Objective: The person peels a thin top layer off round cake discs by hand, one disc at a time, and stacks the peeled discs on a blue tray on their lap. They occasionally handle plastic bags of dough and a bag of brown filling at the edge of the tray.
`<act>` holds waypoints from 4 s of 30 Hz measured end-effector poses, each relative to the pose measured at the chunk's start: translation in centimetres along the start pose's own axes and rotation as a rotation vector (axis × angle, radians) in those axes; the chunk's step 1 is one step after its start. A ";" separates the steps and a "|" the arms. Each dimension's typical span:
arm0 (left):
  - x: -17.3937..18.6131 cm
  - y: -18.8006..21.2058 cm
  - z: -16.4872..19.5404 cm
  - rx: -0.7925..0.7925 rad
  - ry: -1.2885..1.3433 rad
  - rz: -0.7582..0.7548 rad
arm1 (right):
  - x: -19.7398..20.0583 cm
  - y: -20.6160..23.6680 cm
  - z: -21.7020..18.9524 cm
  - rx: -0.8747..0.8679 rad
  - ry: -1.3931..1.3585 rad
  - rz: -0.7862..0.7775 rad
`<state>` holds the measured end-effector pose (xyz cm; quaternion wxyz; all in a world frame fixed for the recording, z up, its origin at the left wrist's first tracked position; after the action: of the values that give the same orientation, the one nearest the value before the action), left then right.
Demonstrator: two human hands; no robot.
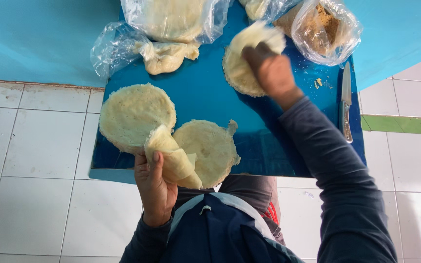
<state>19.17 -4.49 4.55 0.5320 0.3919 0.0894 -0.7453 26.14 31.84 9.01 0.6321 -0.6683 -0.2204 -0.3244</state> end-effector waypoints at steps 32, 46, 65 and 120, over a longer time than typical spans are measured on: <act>-1.9 -1.2 -4.2 0.278 0.245 -0.164 | 7.2 -0.9 -13.7 -0.049 -0.873 -0.161; -2.7 -0.9 -4.5 0.175 0.161 -0.122 | 2.7 2.9 -11.6 -0.800 -1.350 -0.264; -1.4 -0.8 -2.4 0.224 0.159 -0.017 | 5.2 0.5 -6.7 -1.180 -1.778 0.136; -3.8 -0.5 -4.3 0.326 0.400 -0.214 | 6.9 -0.4 -15.4 -0.085 -0.789 -0.226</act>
<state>21.28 0.85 4.06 0.3519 0.5998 0.1125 -0.7098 28.22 15.83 14.05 0.4315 -0.7385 -0.5042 -0.1193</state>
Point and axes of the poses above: each hand's wrist, its own y-axis away from the middle knuckle, its own x-axis out of the back of the hand, z = x × y, the point moved 2 cm from there along -y, towards the middle knuckle, and after that the axes turned 12 degrees about z, right-handed, at the moved point
